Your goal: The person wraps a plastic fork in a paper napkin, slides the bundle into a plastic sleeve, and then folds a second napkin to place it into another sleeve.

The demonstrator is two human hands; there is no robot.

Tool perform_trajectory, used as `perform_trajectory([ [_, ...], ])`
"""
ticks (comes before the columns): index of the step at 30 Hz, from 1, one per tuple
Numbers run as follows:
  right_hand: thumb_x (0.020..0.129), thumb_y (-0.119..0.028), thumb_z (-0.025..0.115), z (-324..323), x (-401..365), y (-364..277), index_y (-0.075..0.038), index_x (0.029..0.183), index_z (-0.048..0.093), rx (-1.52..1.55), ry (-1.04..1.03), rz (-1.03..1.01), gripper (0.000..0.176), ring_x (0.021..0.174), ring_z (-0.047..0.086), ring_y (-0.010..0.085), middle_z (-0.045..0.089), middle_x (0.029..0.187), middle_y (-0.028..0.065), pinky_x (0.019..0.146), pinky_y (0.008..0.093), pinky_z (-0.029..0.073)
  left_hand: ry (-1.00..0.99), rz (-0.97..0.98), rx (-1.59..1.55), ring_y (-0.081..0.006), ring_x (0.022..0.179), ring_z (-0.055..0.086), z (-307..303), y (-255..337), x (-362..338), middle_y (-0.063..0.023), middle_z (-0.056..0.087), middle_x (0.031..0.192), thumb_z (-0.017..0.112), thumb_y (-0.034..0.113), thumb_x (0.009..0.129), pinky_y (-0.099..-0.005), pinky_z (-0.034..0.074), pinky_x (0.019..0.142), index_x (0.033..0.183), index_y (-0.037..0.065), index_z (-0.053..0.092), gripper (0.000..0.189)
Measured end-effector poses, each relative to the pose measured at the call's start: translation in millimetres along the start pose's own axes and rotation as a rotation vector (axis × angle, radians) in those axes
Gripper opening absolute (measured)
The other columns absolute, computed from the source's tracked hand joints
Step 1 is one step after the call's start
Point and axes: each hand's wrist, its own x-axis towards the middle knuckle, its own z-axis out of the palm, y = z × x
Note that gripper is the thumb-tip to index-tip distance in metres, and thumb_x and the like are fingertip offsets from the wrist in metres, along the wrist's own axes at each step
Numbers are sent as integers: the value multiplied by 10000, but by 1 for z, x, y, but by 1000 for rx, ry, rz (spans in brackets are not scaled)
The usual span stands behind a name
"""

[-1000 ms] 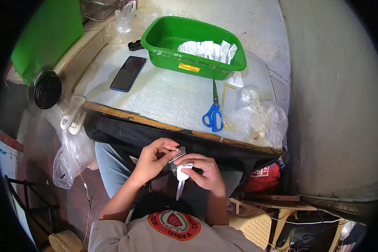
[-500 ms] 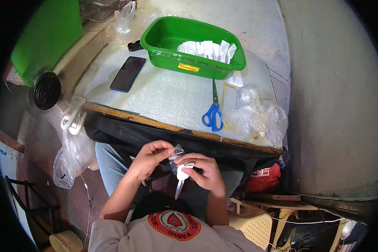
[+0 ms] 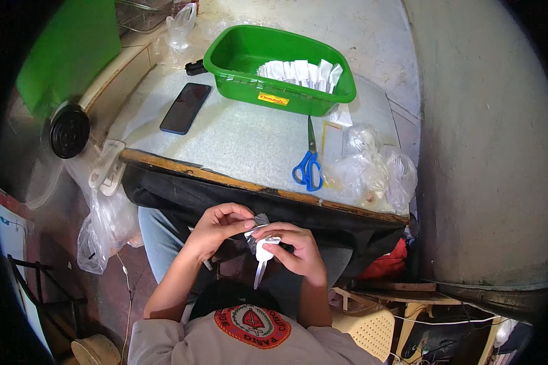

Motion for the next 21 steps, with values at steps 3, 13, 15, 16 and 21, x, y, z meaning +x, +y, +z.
perform_trajectory([
  [3, 838, 15, 659, 0, 1, -3, 53, 974, 709, 9, 11, 16, 150, 973, 692, 250, 709, 1044, 156, 857, 331, 531, 80, 50, 142, -112, 909, 653, 4, 3, -1, -65, 689, 985, 716, -45, 846, -250, 521, 847, 1028, 0, 658, 196],
  [13, 824, 4, 671, 1, 6, 0, 21, 938, 727, -53, 42, -45, 129, 1078, 641, 275, 718, 1059, 119, 951, 382, 477, 229, 443, 500, -128, 908, 677, 20, 11, -4, -89, 700, 978, 705, -103, 811, -254, 544, 837, 943, -24, 679, 156],
  [15, 820, -7, 679, 0, 8, 1, 9, 938, 734, -80, 58, -68, 131, 1106, 626, 277, 721, 1059, 106, 973, 390, 458, 250, 455, 531, -140, 908, 680, 20, 13, -4, -95, 703, 974, 710, -101, 800, -263, 545, 830, 931, -25, 684, 153],
  [16, 818, -22, 686, 0, 9, 0, 1, 937, 739, -114, 51, -81, 133, 1116, 620, 279, 722, 1059, 98, 979, 394, 450, 243, 509, 616, -168, 908, 683, 18, 11, -4, -100, 705, 970, 718, -94, 784, -282, 542, 826, 931, -22, 686, 166],
  [21, 815, -47, 696, 0, 9, 0, -10, 931, 744, -136, 43, -90, 131, 1132, 611, 285, 725, 1058, 87, 994, 401, 433, 275, 575, 768, -243, 912, 678, 20, 15, -6, -109, 707, 966, 730, -81, 744, -332, 533, 822, 921, -10, 691, 195],
])
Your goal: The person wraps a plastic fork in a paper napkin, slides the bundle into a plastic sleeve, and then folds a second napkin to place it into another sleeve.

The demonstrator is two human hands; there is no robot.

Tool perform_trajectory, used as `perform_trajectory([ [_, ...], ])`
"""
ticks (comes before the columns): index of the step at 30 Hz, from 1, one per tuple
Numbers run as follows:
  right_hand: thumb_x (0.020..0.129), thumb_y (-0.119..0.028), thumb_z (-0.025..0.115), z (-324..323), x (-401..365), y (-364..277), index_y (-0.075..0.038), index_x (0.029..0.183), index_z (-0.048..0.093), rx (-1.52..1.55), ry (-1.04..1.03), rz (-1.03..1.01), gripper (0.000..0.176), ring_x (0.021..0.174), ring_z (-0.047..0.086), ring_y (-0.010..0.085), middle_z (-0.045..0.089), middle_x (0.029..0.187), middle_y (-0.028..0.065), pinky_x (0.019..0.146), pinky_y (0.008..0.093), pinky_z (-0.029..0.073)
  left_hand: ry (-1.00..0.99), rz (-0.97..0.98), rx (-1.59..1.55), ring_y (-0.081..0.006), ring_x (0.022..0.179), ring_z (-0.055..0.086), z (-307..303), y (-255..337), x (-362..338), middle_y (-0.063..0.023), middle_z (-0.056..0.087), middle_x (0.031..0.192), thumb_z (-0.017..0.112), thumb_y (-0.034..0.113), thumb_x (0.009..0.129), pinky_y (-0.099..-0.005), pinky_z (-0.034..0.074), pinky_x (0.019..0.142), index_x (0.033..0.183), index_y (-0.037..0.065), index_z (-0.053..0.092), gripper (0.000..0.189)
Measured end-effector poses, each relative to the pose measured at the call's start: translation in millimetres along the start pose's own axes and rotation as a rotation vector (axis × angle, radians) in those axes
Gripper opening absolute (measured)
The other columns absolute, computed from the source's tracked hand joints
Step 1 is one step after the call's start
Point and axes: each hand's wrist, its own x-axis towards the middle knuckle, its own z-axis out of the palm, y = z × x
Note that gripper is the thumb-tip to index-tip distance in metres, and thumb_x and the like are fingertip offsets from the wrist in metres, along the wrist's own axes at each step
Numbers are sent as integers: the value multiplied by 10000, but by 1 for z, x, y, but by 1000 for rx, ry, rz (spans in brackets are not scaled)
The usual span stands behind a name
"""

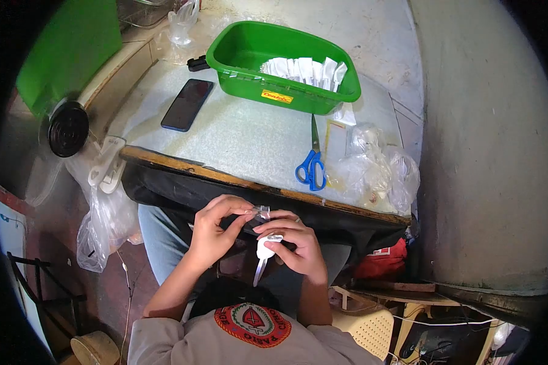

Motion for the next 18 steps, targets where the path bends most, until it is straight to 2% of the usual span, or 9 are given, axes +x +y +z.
perform_trajectory([
  [2, 812, -41, 694, -3, 0, 0, -5, 927, 741, -33, 2, -12, 129, 1138, 613, 288, 726, 1054, 94, 994, 401, 436, -20, 89, 49, -164, 934, 671, -1, -3, 0, -116, 663, 993, 710, -109, 784, -260, 546, 801, 943, -38, 676, 178],
  [6, 812, -34, 690, -5, 0, 0, 2, 922, 739, 50, 12, 30, 126, 1138, 618, 291, 726, 1053, 105, 996, 405, 439, -43, 113, 97, -169, 935, 671, -4, 0, 1, -115, 658, 1002, 711, -110, 780, -264, 548, 815, 932, -39, 672, 172],
  [12, 816, -15, 678, 0, 0, -2, 11, 932, 732, 84, 19, 10, 130, 1118, 629, 296, 723, 1051, 122, 977, 396, 461, -12, 42, -1, -195, 941, 663, -3, 4, -2, -114, 646, 1020, 727, -83, 773, -300, 548, 806, 904, -9, 679, 158],
  [14, 816, -9, 678, 0, 1, -4, 13, 944, 729, 82, 24, 22, 140, 1101, 632, 289, 721, 1049, 124, 963, 386, 472, -46, 114, 139, -272, 960, 661, -5, 5, -1, -115, 641, 1039, 717, -71, 757, -349, 531, 835, 924, 14, 683, 191],
  [18, 816, -7, 677, 1, 2, -4, 14, 951, 728, 71, 25, 26, 147, 1079, 636, 282, 719, 1047, 124, 953, 386, 477, -50, 140, 135, -276, 991, 652, -5, 9, 0, -120, 635, 1057, 721, -57, 762, -350, 527, 842, 927, 26, 684, 189],
])
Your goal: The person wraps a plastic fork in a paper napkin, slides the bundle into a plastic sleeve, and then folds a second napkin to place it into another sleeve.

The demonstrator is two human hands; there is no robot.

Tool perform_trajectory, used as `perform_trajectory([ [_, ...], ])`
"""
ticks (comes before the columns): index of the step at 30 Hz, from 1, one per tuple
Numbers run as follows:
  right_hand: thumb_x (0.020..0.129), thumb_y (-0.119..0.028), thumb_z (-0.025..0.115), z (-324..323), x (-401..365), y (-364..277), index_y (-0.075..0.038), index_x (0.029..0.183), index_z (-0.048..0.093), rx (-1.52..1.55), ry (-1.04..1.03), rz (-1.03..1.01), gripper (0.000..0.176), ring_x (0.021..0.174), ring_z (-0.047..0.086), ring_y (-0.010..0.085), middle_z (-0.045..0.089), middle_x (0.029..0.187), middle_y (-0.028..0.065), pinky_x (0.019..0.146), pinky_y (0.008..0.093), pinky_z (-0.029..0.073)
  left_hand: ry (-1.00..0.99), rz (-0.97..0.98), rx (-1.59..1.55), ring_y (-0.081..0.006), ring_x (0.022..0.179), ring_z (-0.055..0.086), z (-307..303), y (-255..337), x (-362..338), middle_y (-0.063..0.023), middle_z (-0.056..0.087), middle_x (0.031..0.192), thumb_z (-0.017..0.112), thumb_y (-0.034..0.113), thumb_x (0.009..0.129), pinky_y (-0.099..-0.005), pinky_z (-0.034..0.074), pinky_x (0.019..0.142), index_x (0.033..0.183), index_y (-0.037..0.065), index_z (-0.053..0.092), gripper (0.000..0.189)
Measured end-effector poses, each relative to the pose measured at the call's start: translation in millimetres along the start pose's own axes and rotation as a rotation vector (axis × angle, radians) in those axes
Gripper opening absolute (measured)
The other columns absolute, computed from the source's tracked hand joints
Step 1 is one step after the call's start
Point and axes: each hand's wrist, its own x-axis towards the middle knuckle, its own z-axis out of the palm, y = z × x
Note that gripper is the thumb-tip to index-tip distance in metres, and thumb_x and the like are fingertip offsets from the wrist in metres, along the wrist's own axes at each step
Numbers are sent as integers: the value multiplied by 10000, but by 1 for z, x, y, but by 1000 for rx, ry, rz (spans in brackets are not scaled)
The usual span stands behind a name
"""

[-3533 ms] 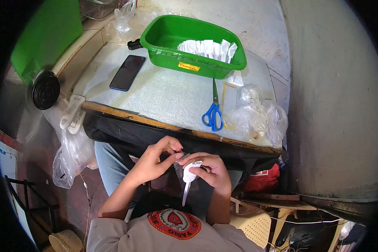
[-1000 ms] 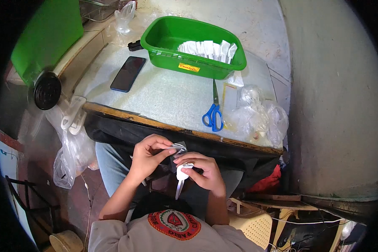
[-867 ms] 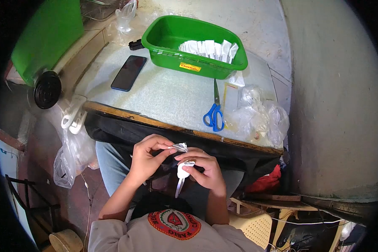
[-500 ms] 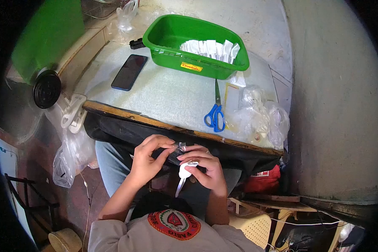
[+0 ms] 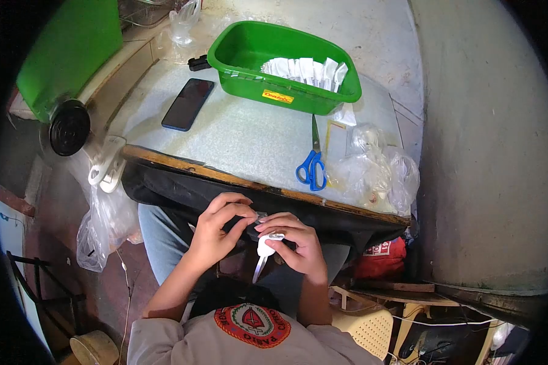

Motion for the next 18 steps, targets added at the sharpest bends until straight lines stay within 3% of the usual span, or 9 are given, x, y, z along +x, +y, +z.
perform_trajectory([
  [9, 807, -2, 682, 1, -1, 2, 19, 949, 726, -32, 3, -25, 150, 1045, 640, 271, 719, 1043, 119, 932, 379, 484, -31, 26, 27, -264, 1006, 645, -1, 0, -1, -123, 644, 1069, 719, -60, 749, -335, 510, 858, 897, 29, 689, 175],
  [18, 806, 0, 682, 1, 0, 4, 18, 946, 728, -18, 4, -10, 148, 1055, 641, 268, 720, 1036, 119, 928, 374, 480, -78, 66, 84, -289, 920, 661, -3, -3, -2, -135, 642, 1019, 715, -23, 778, -347, 528, 805, 921, 14, 676, 153],
])
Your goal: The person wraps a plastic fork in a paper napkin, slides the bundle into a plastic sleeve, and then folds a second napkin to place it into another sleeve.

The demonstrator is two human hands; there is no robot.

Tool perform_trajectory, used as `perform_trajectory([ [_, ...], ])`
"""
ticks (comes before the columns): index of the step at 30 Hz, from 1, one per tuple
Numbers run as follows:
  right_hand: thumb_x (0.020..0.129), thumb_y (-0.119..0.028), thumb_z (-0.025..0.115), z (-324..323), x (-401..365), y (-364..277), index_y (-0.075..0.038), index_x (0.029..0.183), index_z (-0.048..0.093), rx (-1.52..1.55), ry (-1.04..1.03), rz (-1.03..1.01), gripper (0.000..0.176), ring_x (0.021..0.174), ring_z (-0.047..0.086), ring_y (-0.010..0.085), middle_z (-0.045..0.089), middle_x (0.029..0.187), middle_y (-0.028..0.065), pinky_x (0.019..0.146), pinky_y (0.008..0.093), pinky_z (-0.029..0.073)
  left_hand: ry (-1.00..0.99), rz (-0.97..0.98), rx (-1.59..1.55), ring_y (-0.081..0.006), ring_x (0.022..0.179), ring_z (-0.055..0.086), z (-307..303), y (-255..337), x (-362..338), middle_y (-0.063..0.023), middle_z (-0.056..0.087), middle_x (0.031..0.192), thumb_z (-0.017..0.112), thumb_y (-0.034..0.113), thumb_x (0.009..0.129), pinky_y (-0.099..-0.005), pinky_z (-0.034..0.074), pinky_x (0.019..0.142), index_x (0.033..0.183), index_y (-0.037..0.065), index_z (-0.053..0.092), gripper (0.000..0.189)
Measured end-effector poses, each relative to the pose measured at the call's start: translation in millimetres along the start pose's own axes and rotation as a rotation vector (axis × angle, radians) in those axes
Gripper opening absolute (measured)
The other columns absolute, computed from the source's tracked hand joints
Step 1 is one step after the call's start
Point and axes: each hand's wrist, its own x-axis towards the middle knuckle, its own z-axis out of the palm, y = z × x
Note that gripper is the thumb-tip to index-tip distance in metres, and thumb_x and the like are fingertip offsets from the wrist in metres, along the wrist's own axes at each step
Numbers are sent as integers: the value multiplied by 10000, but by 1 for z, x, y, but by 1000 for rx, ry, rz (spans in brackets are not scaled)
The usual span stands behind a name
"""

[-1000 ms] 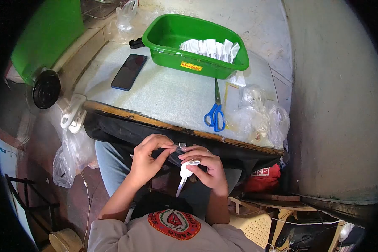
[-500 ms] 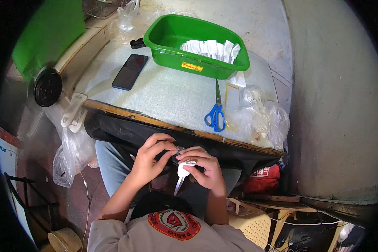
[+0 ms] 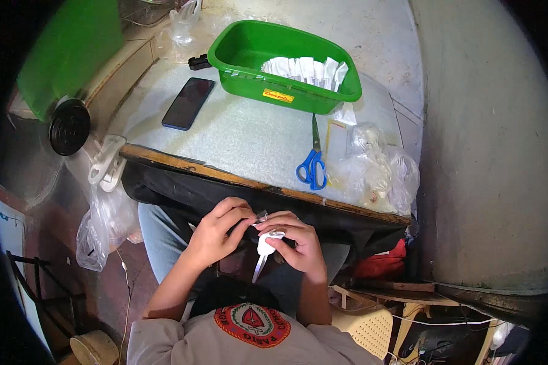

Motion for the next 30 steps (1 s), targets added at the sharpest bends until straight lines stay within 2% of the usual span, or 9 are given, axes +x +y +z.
perform_trajectory([
  [3, 817, -25, 677, -2, -1, 3, 19, 941, 727, 27, 11, 18, 141, 1066, 640, 277, 722, 1030, 117, 935, 377, 476, -36, 21, 50, -302, 916, 656, -2, -2, 1, -138, 635, 999, 711, 2, 803, -358, 532, 796, 923, 10, 672, 126],
  [5, 821, -7, 667, -15, 0, 5, -1, 946, 727, -54, 2, -71, 139, 1107, 626, 284, 714, 1063, 102, 922, 359, 490, -53, 60, 99, -302, 883, 658, -5, -3, 2, -115, 623, 1014, 680, 50, 846, -386, 541, 764, 945, 31, 664, 102],
  [8, 870, -40, 613, -36, -4, -4, 34, 933, 706, 204, 218, 78, 135, 995, 674, 284, 701, 1009, 179, 851, 372, 536, -95, 93, 113, -304, 883, 656, -9, -4, 4, -110, 630, 997, 684, 72, 841, -385, 538, 765, 938, 30, 664, 107],
  [10, 909, -135, 586, -47, 1, -1, 98, 938, 658, 316, 320, 17, 245, 868, 676, 325, 665, 936, 223, 806, 438, 556, -148, 76, 56, -301, 908, 656, -12, -2, 6, -114, 639, 983, 685, 57, 839, -377, 536, 781, 930, 20, 675, 99],
  [11, 932, -118, 540, -52, 1, -3, 108, 975, 635, 354, 373, 106, 249, 833, 672, 321, 656, 961, 221, 776, 438, 565, -199, 60, 1, -297, 933, 655, -13, -1, 7, -117, 648, 970, 686, 42, 836, -369, 533, 796, 922, 11, 686, 91],
  [16, 967, -100, 496, -65, 33, -2, 95, 1054, 602, 281, 271, 79, 238, 807, 677, 295, 650, 1023, 237, 736, 394, 556, -301, 76, -107, -295, 903, 656, -10, 4, 7, -109, 649, 959, 678, 75, 850, -374, 531, 778, 921, 19, 679, 91],
  [23, 1005, -185, 517, -66, 55, 20, 54, 1068, 597, 629, 152, 91, 260, 820, 657, 248, 648, 1018, 199, 738, 345, 543, -466, 83, -347, -265, 872, 659, -9, 8, 4, -98, 652, 956, 686, 81, 851, -353, 525, 767, 934, 28, 684, 98],
  [26, 1004, -150, 522, -62, 55, 33, 60, 1081, 606, 812, 51, 66, 239, 855, 683, 252, 661, 1029, 188, 756, 350, 562, -505, 81, -449, -249, 877, 659, -9, 12, 5, -95, 653, 955, 690, 63, 851, -343, 524, 770, 942, 25, 687, 99],
  [30, 1004, -165, 527, -54, 58, 39, 52, 1075, 606, 835, -15, 14, 242, 842, 679, 248, 654, 1013, 182, 730, 336, 561, -523, 93, -501, -243, 885, 658, -4, 12, 5, -100, 656, 959, 688, 58, 863, -341, 524, 771, 942, 18, 685, 89],
])
